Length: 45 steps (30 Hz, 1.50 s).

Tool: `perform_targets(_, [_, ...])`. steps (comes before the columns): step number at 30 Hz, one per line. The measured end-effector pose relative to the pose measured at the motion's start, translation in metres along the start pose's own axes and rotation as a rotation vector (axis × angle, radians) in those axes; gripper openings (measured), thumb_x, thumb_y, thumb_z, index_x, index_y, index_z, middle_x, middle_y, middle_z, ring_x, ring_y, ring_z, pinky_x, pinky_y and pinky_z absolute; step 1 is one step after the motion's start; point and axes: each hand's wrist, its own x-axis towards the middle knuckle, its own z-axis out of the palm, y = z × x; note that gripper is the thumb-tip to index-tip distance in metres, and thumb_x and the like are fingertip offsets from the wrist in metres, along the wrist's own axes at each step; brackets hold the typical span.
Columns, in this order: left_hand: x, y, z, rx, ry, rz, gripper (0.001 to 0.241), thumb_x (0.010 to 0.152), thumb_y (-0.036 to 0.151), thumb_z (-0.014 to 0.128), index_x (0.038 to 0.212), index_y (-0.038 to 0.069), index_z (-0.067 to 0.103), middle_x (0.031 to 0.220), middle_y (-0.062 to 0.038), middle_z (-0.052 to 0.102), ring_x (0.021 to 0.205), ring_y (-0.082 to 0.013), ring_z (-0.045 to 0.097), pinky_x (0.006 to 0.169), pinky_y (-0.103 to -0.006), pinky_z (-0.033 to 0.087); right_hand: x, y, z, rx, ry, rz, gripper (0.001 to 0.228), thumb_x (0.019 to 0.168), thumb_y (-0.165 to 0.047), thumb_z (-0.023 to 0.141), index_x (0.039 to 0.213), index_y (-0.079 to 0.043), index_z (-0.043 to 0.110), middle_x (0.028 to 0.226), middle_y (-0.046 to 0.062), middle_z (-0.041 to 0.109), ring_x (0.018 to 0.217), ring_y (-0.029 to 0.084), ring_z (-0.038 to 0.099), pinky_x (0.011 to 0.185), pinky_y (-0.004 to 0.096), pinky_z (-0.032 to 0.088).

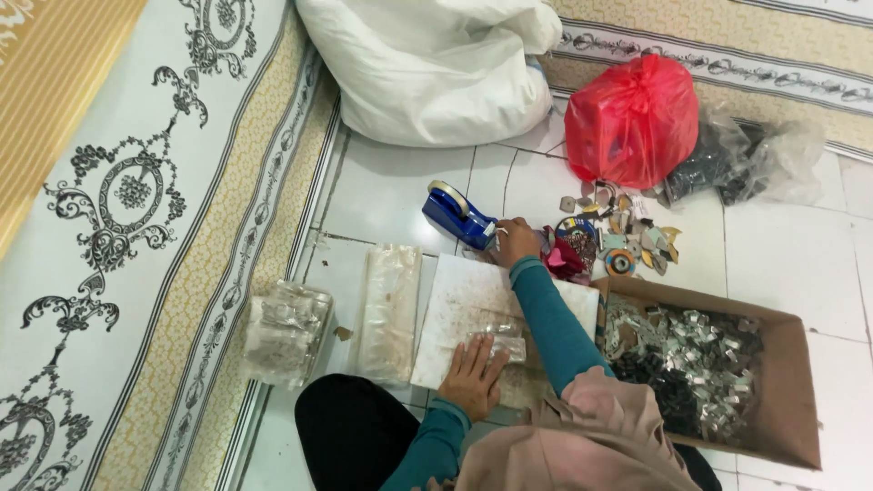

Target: Packaging small metal pins into individual plastic bags.

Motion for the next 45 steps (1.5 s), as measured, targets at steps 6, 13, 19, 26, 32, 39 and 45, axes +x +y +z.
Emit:
perform_targets(6, [-0.005, 0.000, 0.008, 0.070, -0.021, -0.013, 0.080, 0.093, 0.043, 0.056, 0.164, 0.022, 0.026, 0.168, -0.015, 0.026, 0.154, -0.0370, 0.026, 0.124, -0.0582, 0.021, 0.024, -0.026, -0.003, -0.013, -0.154, 0.082, 0.031, 0.099, -0.022, 0.054, 0.118, -0.012, 0.077, 0.119, 0.014, 0.065, 0.105, 0.037, 0.065, 0.088, 0.051, 0.055])
perform_targets(13, [0.002, 0.000, 0.001, -0.007, 0.081, -0.040, 0.061, 0.103, 0.038, 0.042, 0.161, 0.022, 0.034, 0.163, -0.013, 0.036, 0.151, -0.0361, 0.033, 0.120, -0.0604, 0.029, 0.038, -0.034, -0.002, -0.137, -0.237, 0.095, 0.031, 0.100, -0.027, 0.056, 0.119, -0.013, 0.075, 0.119, 0.017, 0.062, 0.100, 0.041, 0.066, 0.085, 0.053, 0.056])
perform_targets(19, [0.003, 0.000, 0.004, 0.027, 0.179, -0.035, 0.059, 0.102, 0.037, 0.037, 0.159, 0.023, 0.039, 0.159, -0.013, 0.043, 0.148, -0.0355, 0.039, 0.118, -0.0599, 0.033, 0.042, -0.029, 0.004, -0.031, -0.261, 0.209, 0.019, 0.098, -0.026, 0.065, 0.111, -0.016, 0.073, 0.122, 0.013, 0.061, 0.097, 0.038, 0.067, 0.088, 0.050, 0.057])
perform_targets(26, [0.002, -0.002, 0.006, 0.032, 0.141, -0.009, 0.058, 0.105, 0.044, 0.041, 0.159, 0.022, 0.041, 0.160, -0.015, 0.041, 0.148, -0.0368, 0.038, 0.117, -0.0607, 0.032, 0.063, -0.004, 0.028, 0.164, -0.299, 0.348, 0.019, 0.095, -0.025, 0.072, 0.104, -0.009, 0.077, 0.123, 0.015, 0.054, 0.107, 0.037, 0.063, 0.091, 0.047, 0.058])
perform_targets(32, [0.000, -0.003, 0.011, 0.036, 0.133, -0.005, 0.062, 0.103, 0.038, 0.044, 0.161, 0.021, 0.032, 0.162, -0.016, 0.037, 0.150, -0.0366, 0.036, 0.119, -0.0610, 0.033, 0.072, -0.029, -0.024, 0.372, -0.531, 0.436, 0.035, 0.091, -0.023, 0.067, 0.118, -0.002, 0.074, 0.121, 0.018, 0.072, 0.112, 0.032, 0.067, 0.093, 0.043, 0.058])
perform_targets(39, [0.001, -0.001, 0.005, -0.040, 0.108, -0.015, 0.073, 0.090, 0.033, 0.054, 0.160, 0.020, 0.038, 0.162, -0.017, 0.037, 0.150, -0.0382, 0.036, 0.120, -0.0613, 0.028, 0.064, -0.014, -0.042, 0.284, -0.653, 0.588, 0.044, 0.096, -0.027, 0.067, 0.125, 0.006, 0.067, 0.123, 0.025, 0.070, 0.108, 0.038, 0.066, 0.086, 0.047, 0.059])
perform_targets(45, [0.002, 0.002, -0.003, -0.091, 0.035, -0.043, 0.073, 0.092, 0.031, 0.056, 0.161, 0.020, 0.036, 0.163, -0.016, 0.035, 0.150, -0.0390, 0.034, 0.119, -0.0634, 0.029, 0.064, 0.026, 0.001, 0.132, -0.601, 0.407, 0.050, 0.094, -0.036, 0.066, 0.125, 0.003, 0.072, 0.128, 0.021, 0.070, 0.114, 0.036, 0.066, 0.096, 0.045, 0.056])
